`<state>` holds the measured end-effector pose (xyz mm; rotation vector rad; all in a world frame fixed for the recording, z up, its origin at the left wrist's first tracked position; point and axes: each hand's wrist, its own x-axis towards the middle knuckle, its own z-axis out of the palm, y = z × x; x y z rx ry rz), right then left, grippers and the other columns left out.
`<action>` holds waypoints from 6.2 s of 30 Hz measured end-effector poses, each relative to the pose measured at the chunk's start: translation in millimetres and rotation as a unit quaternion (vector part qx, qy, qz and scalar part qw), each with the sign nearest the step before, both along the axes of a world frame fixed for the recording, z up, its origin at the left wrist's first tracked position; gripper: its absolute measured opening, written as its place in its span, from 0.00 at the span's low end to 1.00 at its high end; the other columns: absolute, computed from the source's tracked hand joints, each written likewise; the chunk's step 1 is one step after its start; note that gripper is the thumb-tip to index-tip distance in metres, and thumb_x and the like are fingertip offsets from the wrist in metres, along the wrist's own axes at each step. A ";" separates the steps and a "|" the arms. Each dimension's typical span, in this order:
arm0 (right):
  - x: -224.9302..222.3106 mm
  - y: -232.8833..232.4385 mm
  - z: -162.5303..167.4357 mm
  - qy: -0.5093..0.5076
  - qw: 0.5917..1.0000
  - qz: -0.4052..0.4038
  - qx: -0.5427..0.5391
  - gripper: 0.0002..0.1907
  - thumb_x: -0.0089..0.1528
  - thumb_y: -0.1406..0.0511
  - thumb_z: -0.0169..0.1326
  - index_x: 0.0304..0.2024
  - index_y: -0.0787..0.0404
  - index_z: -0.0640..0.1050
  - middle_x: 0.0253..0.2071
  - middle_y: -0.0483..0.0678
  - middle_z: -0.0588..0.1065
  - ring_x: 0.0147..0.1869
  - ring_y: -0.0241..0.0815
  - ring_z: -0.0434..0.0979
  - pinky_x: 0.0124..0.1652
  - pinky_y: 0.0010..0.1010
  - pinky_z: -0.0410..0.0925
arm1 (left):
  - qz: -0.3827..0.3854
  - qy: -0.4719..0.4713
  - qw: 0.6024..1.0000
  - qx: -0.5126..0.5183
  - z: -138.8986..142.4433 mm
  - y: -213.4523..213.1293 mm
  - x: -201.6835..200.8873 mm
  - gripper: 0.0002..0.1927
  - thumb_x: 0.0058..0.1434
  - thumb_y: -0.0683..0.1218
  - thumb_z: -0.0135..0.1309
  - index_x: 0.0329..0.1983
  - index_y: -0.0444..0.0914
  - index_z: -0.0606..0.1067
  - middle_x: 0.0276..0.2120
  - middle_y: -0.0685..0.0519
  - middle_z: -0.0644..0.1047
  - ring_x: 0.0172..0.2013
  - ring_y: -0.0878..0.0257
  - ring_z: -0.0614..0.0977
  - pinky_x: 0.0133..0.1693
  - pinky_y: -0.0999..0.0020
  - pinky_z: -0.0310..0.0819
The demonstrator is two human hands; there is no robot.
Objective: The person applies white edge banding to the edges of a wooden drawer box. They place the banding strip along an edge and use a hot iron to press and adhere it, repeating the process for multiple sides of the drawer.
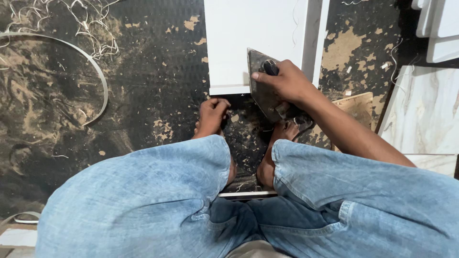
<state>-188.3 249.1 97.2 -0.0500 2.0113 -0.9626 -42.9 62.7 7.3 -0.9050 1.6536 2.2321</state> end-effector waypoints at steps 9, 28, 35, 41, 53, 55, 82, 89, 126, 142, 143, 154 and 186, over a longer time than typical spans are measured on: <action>8.6 -37.0 -2.4 0.016 0.999 0.041 0.003 0.23 0.64 0.51 0.57 0.28 0.64 0.79 0.14 0.43 0.70 0.16 0.35 0.68 0.18 0.31 0.61 | 0.064 -0.007 0.993 -0.103 -6.1 -37.1 4.6 0.11 0.62 0.34 0.46 0.43 0.30 0.78 0.34 0.50 0.81 0.34 0.66 0.81 0.36 0.73 0.75; 19.9 -99.3 -16.9 0.001 0.996 0.080 -0.047 0.27 0.63 0.50 0.59 0.20 0.65 0.77 0.13 0.42 0.67 0.14 0.34 0.65 0.17 0.30 0.57 | -0.075 0.190 0.935 -0.291 -29.3 -33.5 52.6 0.40 0.53 0.25 0.41 0.71 0.39 0.66 0.60 0.48 0.73 0.55 0.53 0.77 0.55 0.65 0.72; 22.8 -99.1 -12.9 -0.011 0.996 0.073 -0.055 0.25 0.63 0.52 0.60 0.19 0.62 0.77 0.12 0.41 0.67 0.13 0.33 0.63 0.16 0.29 0.55 | -0.097 0.175 0.921 -0.335 -31.7 -31.4 55.0 0.41 0.53 0.27 0.43 0.73 0.41 0.63 0.57 0.46 0.74 0.53 0.50 0.77 0.55 0.62 0.71; 24.9 -101.4 -10.5 -0.016 0.994 0.066 -0.085 0.24 0.64 0.53 0.59 0.20 0.63 0.77 0.13 0.41 0.68 0.14 0.32 0.66 0.17 0.29 0.58 | -0.104 0.162 0.916 -0.352 -29.3 -32.4 59.0 0.43 0.53 0.28 0.44 0.75 0.42 0.60 0.55 0.45 0.75 0.52 0.47 0.78 0.54 0.59 0.71; 25.5 -100.7 -14.7 -0.002 0.993 0.074 -0.087 0.23 0.63 0.52 0.59 0.25 0.64 0.79 0.14 0.41 0.69 0.16 0.33 0.67 0.18 0.29 0.59 | -0.124 0.140 0.912 -0.364 -25.7 -31.3 59.9 0.47 0.52 0.31 0.48 0.78 0.44 0.54 0.51 0.42 0.77 0.48 0.41 0.78 0.53 0.53 0.71; 25.5 -99.5 -16.3 0.008 0.992 0.076 -0.097 0.22 0.63 0.53 0.59 0.25 0.65 0.79 0.15 0.42 0.69 0.17 0.33 0.67 0.19 0.29 0.60 | -0.126 0.141 0.912 -0.365 -26.8 -29.1 59.5 0.48 0.52 0.32 0.49 0.78 0.44 0.53 0.50 0.41 0.77 0.48 0.40 0.78 0.53 0.52 0.71; 24.9 -100.4 -21.3 0.058 0.990 0.095 -0.090 0.24 0.62 0.51 0.60 0.27 0.66 0.79 0.16 0.44 0.71 0.20 0.36 0.72 0.23 0.32 0.65 | -0.125 0.182 0.889 -0.401 -35.3 -30.4 57.7 0.48 0.54 0.33 0.49 0.80 0.44 0.51 0.50 0.39 0.77 0.49 0.37 0.78 0.52 0.49 0.73; 26.6 -91.1 -25.4 0.111 0.985 0.097 -0.092 0.23 0.64 0.52 0.58 0.31 0.68 0.78 0.19 0.48 0.72 0.22 0.39 0.73 0.25 0.34 0.66 | -0.135 0.139 0.911 -0.364 -38.0 -32.1 60.2 0.46 0.54 0.33 0.46 0.79 0.44 0.54 0.44 0.41 0.76 0.42 0.46 0.80 0.49 0.55 0.77; 1.2 141.1 -0.5 0.067 0.987 -0.147 0.004 0.22 0.66 0.54 0.57 0.22 0.61 0.76 0.14 0.40 0.68 0.14 0.33 0.66 0.17 0.30 0.60 | -0.322 0.078 0.737 -0.589 18.3 25.7 -80.5 0.19 0.65 0.53 0.50 0.32 0.32 0.78 0.29 0.39 0.79 0.31 0.41 0.82 0.35 0.46 0.75; 3.4 136.8 1.9 0.048 0.983 -0.175 -0.039 0.23 0.67 0.55 0.57 0.19 0.59 0.72 0.14 0.40 0.66 0.14 0.32 0.63 0.16 0.29 0.56 | -0.331 0.059 0.739 -0.584 15.2 20.9 -79.9 0.20 0.66 0.54 0.49 0.33 0.32 0.78 0.29 0.40 0.79 0.30 0.42 0.82 0.34 0.47 0.75; 3.1 136.4 1.3 0.053 0.983 -0.171 -0.039 0.23 0.67 0.55 0.57 0.20 0.59 0.73 0.14 0.40 0.66 0.14 0.32 0.63 0.17 0.29 0.56 | -0.333 0.057 0.739 -0.583 15.2 21.0 -79.8 0.20 0.66 0.54 0.49 0.33 0.32 0.78 0.30 0.40 0.80 0.30 0.42 0.82 0.34 0.47 0.75; 21.3 222.1 -6.8 -0.116 0.901 -0.382 -0.169 0.18 0.69 0.55 0.54 0.28 0.53 0.67 0.17 0.35 0.61 0.17 0.29 0.58 0.18 0.24 0.56 | -0.325 0.079 0.732 -0.594 13.2 25.6 -77.3 0.18 0.65 0.54 0.51 0.33 0.33 0.79 0.30 0.40 0.80 0.30 0.41 0.82 0.34 0.46 0.76; 42.8 152.5 -72.1 0.535 0.826 0.161 0.072 0.18 0.62 0.61 0.65 0.53 0.57 0.83 0.46 0.43 0.78 0.61 0.50 0.69 0.57 0.40 0.65 | -0.373 0.484 0.624 -0.487 6.8 102.6 -90.2 0.14 0.65 0.43 0.59 0.52 0.33 0.77 0.41 0.48 0.72 0.42 0.54 0.74 0.43 0.61 0.71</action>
